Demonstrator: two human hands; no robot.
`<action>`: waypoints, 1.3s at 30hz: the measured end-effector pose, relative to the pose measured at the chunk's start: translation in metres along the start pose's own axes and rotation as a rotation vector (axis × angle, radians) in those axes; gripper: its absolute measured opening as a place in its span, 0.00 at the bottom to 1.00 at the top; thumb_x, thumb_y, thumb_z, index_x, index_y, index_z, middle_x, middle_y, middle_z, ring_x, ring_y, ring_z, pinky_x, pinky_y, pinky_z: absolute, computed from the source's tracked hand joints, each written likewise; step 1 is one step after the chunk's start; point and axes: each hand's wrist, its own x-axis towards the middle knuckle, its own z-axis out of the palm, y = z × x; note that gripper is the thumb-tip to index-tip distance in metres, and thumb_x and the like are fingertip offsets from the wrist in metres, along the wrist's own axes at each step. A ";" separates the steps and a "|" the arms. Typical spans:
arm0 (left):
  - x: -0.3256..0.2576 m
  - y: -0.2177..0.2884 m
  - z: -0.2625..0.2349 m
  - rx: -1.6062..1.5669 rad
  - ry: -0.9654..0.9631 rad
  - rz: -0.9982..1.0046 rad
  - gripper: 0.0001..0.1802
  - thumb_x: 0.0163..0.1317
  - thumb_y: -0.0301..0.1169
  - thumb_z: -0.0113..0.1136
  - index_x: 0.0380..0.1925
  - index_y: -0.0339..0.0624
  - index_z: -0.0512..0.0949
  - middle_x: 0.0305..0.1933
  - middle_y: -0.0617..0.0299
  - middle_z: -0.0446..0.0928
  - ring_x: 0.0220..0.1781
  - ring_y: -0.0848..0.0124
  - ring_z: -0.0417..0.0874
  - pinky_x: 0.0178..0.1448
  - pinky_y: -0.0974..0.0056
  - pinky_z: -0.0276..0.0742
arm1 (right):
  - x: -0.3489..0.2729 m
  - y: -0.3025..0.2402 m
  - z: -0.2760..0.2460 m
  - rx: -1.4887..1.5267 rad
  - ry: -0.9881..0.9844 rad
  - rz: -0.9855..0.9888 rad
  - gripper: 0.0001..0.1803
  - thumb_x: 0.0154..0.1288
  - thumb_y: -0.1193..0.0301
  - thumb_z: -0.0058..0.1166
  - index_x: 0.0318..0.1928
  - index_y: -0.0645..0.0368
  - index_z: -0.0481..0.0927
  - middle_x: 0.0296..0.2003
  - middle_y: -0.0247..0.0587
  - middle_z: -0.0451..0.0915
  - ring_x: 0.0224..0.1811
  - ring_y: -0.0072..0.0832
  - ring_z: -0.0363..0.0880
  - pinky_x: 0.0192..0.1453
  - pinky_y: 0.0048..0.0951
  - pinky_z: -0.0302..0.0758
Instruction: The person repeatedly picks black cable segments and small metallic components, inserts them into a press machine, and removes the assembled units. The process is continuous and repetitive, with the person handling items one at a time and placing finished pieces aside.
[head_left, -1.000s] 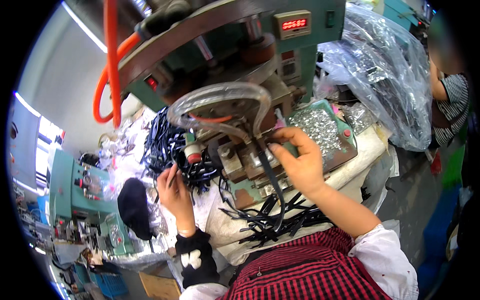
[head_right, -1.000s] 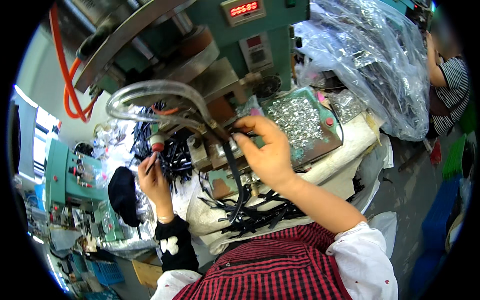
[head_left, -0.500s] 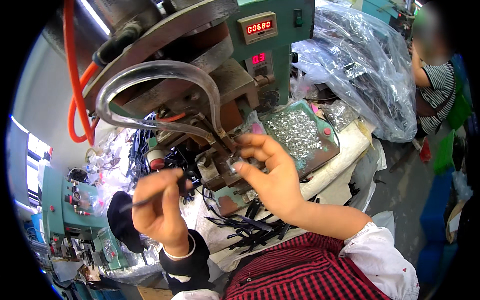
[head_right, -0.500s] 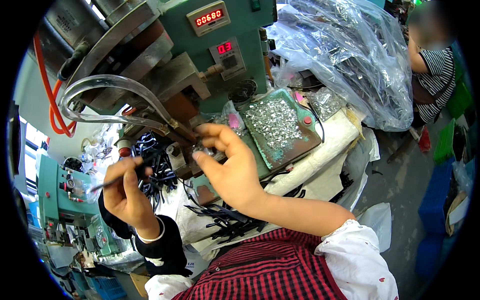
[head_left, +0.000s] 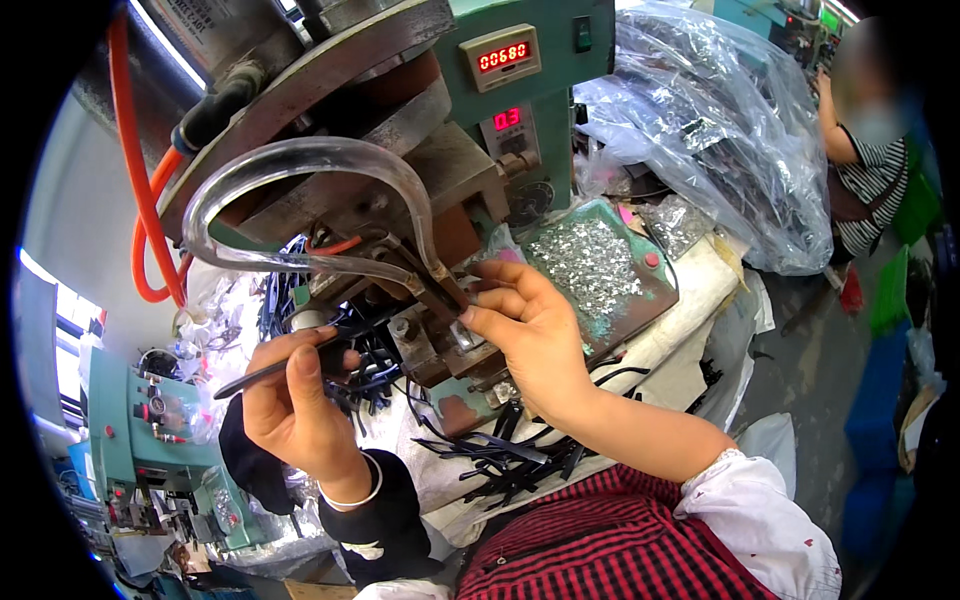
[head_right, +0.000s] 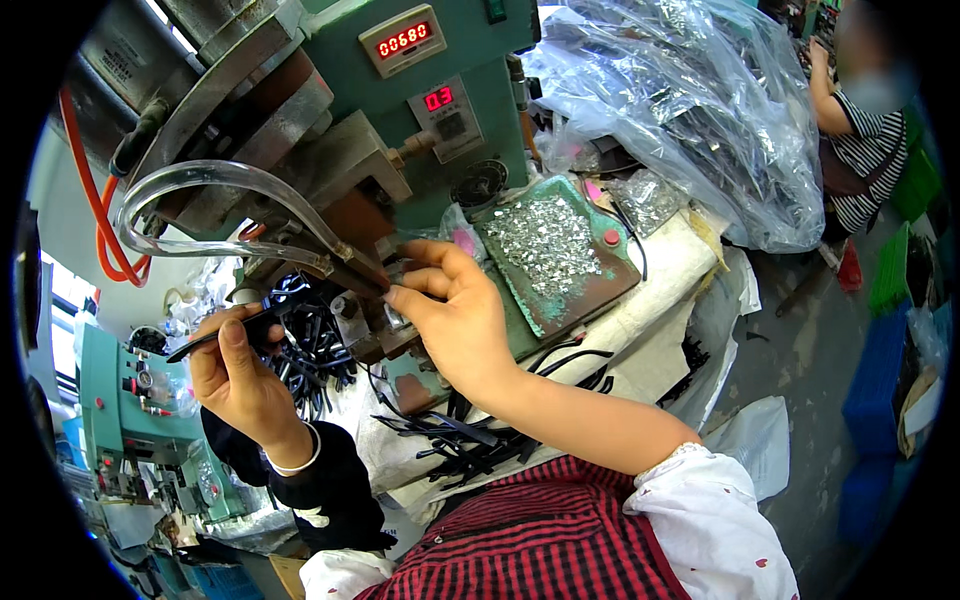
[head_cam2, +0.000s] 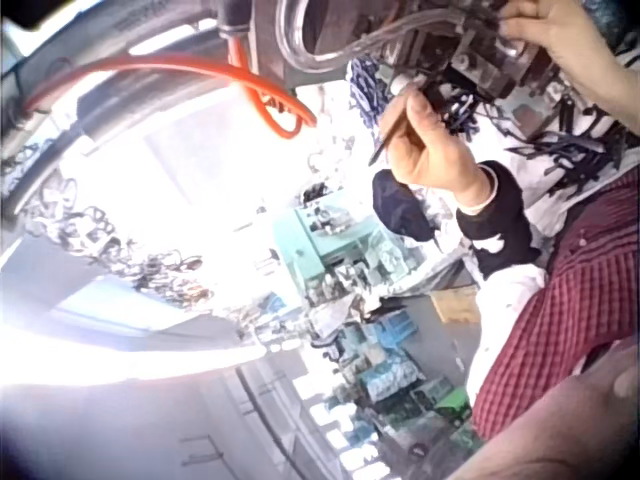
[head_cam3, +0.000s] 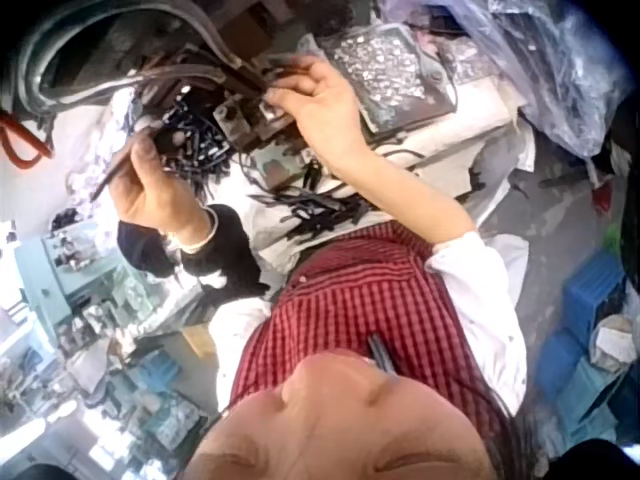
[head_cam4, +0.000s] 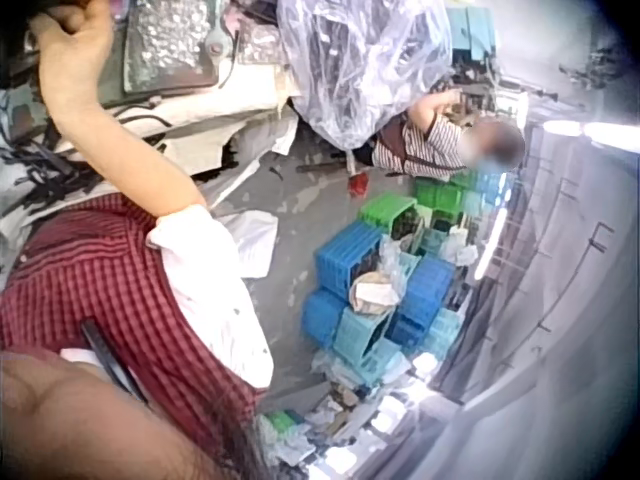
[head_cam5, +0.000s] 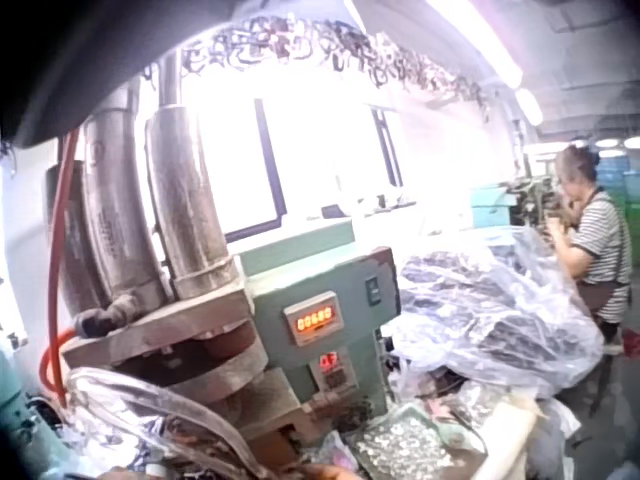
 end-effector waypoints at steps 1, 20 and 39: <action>0.002 0.000 0.001 0.003 0.002 -0.009 0.08 0.70 0.25 0.59 0.40 0.27 0.78 0.38 0.47 0.82 0.29 0.68 0.83 0.31 0.71 0.79 | 0.000 -0.004 0.000 0.032 -0.002 0.018 0.25 0.65 0.80 0.60 0.61 0.69 0.70 0.40 0.39 0.85 0.42 0.18 0.78 0.48 0.19 0.73; -0.052 -0.027 0.049 0.378 -0.505 0.776 0.10 0.53 0.26 0.73 0.34 0.39 0.83 0.40 0.56 0.85 0.19 0.77 0.75 0.21 0.72 0.66 | 0.052 -0.028 -0.144 -1.376 0.261 -0.820 0.07 0.54 0.73 0.67 0.32 0.60 0.83 0.38 0.46 0.83 0.52 0.46 0.79 0.59 0.43 0.72; -0.059 -0.001 -0.065 0.703 -0.123 0.238 0.10 0.52 0.20 0.69 0.36 0.40 0.85 0.34 0.60 0.81 0.33 0.60 0.80 0.35 0.59 0.74 | 0.059 -0.001 -0.214 -0.939 0.171 -0.489 0.14 0.77 0.72 0.50 0.56 0.66 0.81 0.51 0.39 0.83 0.55 0.27 0.78 0.66 0.28 0.70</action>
